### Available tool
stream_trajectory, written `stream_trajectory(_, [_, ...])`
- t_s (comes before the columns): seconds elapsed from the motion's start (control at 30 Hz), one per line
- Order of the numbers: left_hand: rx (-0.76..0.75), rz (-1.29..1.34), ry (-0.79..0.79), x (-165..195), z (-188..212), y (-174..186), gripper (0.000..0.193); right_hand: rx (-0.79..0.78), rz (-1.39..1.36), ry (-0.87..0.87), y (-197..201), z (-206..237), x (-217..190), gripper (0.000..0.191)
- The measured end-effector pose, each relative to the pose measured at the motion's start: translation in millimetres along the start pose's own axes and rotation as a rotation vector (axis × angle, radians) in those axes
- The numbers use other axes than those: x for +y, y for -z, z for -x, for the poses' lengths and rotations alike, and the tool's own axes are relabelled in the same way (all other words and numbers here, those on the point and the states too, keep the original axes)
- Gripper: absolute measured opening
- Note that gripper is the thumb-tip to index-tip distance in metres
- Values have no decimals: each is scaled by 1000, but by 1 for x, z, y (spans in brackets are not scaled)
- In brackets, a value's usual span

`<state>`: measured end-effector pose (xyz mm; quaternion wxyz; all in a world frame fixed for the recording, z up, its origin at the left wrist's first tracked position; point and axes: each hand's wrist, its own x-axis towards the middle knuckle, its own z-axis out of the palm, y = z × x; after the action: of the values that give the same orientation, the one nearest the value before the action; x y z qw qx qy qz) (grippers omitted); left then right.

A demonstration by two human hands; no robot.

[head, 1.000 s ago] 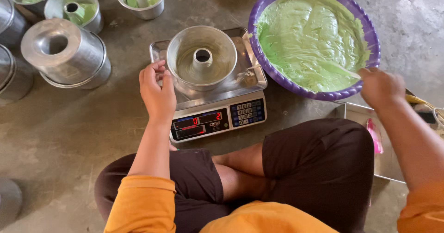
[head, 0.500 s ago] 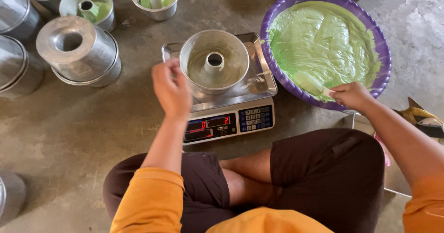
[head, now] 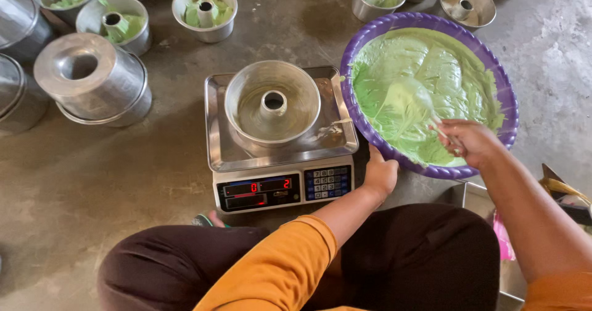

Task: The person scoops green batter from a large purple bowl into metal cake molds placed on a digital scale. They adjust the amount to reach a target weight, then move the filled mold aside and repeat the process with additional molds.

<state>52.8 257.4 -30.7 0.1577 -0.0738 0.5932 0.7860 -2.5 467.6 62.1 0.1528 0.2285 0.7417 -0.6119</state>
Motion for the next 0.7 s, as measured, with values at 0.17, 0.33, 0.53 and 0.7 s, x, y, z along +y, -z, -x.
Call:
stream_trajectory(0.17, [58, -186, -45, 1, -5, -11, 107, 146, -9, 36, 16, -11, -10, 34])
stream_trajectory(0.33, [-204, -377, 130, 11, -10, 7, 105, 86, -70, 102, 12, -13, -9, 33])
stream_trajectory(0.53, [-262, -811, -426, 81, 45, 86, 54, 95, -66, 76, 0, -13, -11, 32])
stream_trajectory(0.7, [148, -831, -915, 178, 91, 227, 30, 245, 79, 0, -28, -2, -29, 30])
